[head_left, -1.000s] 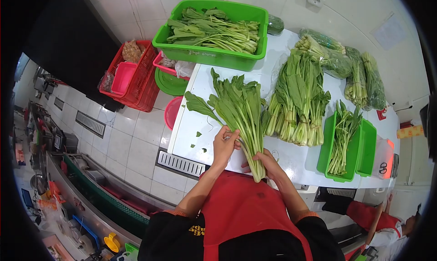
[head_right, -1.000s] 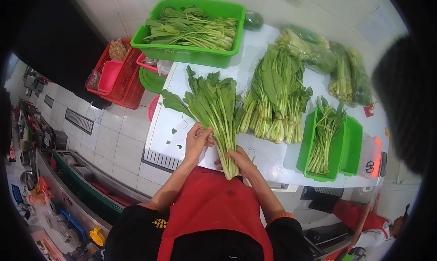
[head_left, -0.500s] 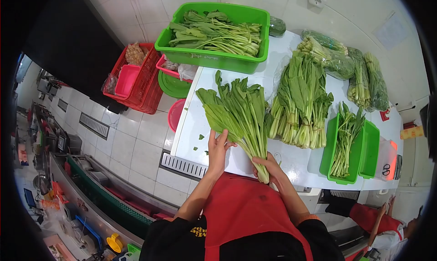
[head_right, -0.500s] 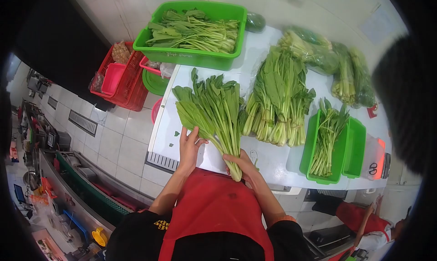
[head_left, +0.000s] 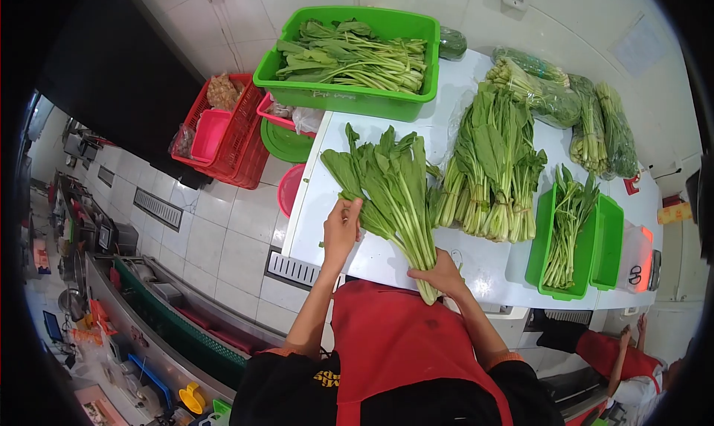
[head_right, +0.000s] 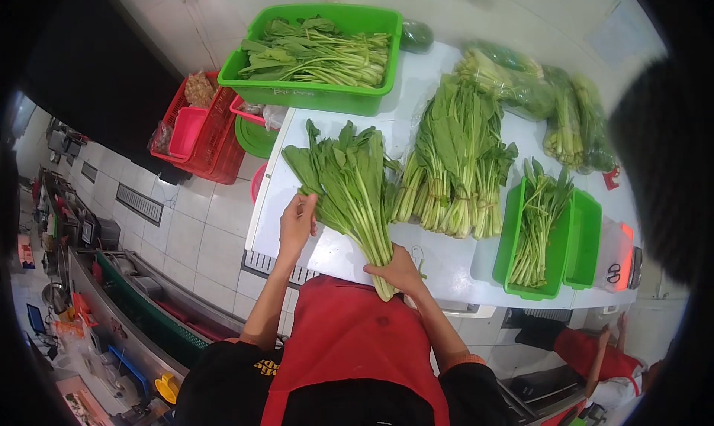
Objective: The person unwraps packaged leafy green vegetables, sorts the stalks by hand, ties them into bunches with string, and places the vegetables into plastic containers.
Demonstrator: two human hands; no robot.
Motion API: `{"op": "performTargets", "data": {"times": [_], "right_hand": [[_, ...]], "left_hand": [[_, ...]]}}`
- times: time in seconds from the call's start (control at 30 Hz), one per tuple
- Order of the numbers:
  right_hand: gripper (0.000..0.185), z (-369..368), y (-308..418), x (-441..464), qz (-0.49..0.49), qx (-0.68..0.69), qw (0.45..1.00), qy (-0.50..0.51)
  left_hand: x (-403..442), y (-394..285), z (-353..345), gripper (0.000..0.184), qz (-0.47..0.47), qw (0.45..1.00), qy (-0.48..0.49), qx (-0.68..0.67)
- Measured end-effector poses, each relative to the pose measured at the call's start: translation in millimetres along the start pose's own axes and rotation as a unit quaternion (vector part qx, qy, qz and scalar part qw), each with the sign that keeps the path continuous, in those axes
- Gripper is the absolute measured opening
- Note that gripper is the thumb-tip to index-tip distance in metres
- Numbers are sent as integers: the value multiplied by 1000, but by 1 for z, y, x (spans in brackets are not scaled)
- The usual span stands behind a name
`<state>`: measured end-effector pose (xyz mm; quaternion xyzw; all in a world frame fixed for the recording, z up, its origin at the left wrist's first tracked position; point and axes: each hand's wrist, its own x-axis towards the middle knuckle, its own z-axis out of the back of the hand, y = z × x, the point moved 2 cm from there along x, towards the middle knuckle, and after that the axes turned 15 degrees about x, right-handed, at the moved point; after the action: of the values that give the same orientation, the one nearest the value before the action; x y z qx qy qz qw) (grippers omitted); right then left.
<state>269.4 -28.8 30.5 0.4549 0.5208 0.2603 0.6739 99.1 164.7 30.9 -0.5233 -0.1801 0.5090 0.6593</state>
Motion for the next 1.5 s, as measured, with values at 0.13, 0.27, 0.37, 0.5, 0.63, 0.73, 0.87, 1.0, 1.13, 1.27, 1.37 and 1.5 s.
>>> {"op": "performTargets", "data": {"times": [0.13, 0.27, 0.37, 0.5, 0.63, 0.73, 0.87, 1.0, 1.13, 1.27, 1.37, 1.5], "right_hand": [[60, 2, 6, -3, 7, -59, 998, -8], [61, 2, -2, -1, 13, -45, 999, -4], [61, 2, -2, -4, 10, -34, 999, -10], [60, 3, -3, -5, 2, 8, 1000, -6], [59, 4, -3, -8, 7, 36, 999, 4], [61, 5, 0, -11, 25, 31, 999, 6], [55, 7, 0, -13, 16, 80, 997, -4], [50, 10, -11, -14, -12, 149, 989, 4], [46, 20, -11, -17, -9, 158, 987, 15], [46, 24, -15, -11, -14, 110, 993, 29], [54, 16, -37, -2, 38, 107, 992, 59], [72, 19, -27, -11, 45, 50, 997, 30]], "left_hand": [[-5, -8, -2, 49, 85, 983, -30, 162], [-8, 1, -8, 49, 31, 958, -98, 269], [-11, -3, -11, 47, -7, 943, -90, 321], [1, 21, -20, 45, -65, 946, -101, 301], [6, 8, -21, 36, -89, 955, -204, 198], [11, 8, -18, 34, -31, 974, -145, 174], [13, 3, -10, 30, -92, 957, -104, 256], [15, -10, 10, 32, -88, 949, -35, 299], [61, 51, 60, 39, -255, 877, -320, 251], [45, -19, 86, 38, -151, 939, -221, 214], [13, -97, 18, 30, -110, 993, 38, 33], [-60, -184, -121, 34, -1, 932, 355, -68]]}}
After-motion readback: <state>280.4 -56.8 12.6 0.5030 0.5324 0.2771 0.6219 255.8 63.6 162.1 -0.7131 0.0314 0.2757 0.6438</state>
